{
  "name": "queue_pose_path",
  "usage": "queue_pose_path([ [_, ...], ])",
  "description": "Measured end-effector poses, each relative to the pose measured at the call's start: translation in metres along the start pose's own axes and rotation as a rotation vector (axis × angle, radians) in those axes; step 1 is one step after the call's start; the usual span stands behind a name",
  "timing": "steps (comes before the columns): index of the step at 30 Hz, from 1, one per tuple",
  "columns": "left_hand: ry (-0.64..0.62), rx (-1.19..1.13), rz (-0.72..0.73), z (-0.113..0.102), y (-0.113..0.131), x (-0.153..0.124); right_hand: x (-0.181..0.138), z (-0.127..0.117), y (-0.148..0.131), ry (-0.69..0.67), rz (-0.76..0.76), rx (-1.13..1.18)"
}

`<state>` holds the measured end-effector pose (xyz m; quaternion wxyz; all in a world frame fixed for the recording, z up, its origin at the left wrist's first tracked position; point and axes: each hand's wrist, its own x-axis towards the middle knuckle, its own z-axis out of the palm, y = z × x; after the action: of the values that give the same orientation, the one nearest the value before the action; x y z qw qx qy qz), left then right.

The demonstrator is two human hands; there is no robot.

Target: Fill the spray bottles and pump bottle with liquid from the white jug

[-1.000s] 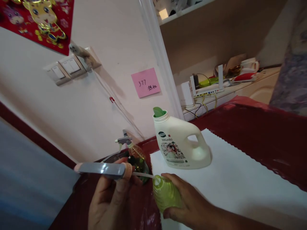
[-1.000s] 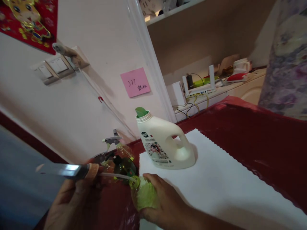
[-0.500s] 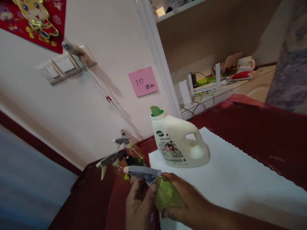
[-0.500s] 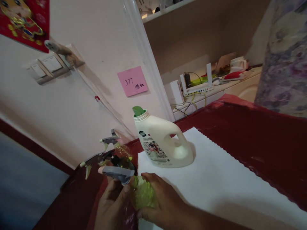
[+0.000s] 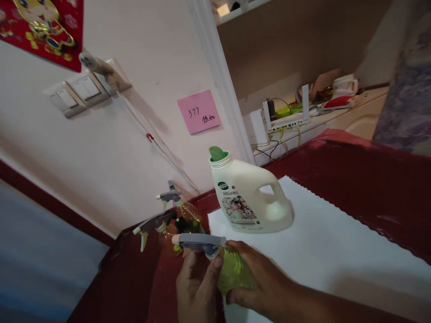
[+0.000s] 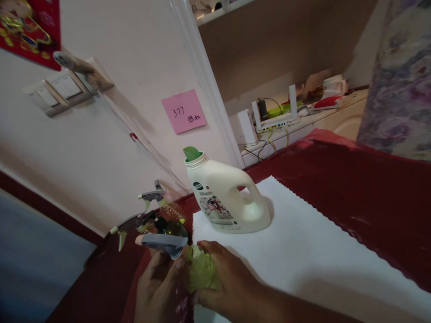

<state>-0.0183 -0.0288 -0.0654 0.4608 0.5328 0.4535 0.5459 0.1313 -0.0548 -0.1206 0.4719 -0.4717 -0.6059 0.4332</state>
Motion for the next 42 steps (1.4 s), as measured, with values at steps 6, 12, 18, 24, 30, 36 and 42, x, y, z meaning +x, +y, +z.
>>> queue_pose_path([
  [6,0.029,0.011,0.024,0.007,0.005,-0.005,0.0,0.0,0.0,0.008,-0.036,0.055],
  [12,-0.002,-0.029,0.031,0.007,-0.008,-0.005,-0.003,-0.001,-0.005,0.009,-0.053,0.051],
  [18,-0.099,-0.056,0.033,-0.003,-0.023,-0.002,-0.012,0.003,0.02,0.014,-0.171,-0.01],
  [24,-0.101,-0.093,0.041,0.001,-0.024,-0.002,-0.012,-0.003,0.007,0.179,-0.225,0.074],
  [30,-0.175,-0.041,0.128,-0.002,-0.027,0.001,0.01,-0.01,-0.037,0.23,-0.426,0.033],
  [36,-0.054,-0.059,0.044,0.0,-0.031,-0.009,0.022,-0.005,-0.054,0.212,-0.419,0.044],
  [42,-0.104,-0.249,-0.001,0.012,-0.032,-0.01,0.021,-0.002,-0.053,0.272,-0.467,-0.01],
])
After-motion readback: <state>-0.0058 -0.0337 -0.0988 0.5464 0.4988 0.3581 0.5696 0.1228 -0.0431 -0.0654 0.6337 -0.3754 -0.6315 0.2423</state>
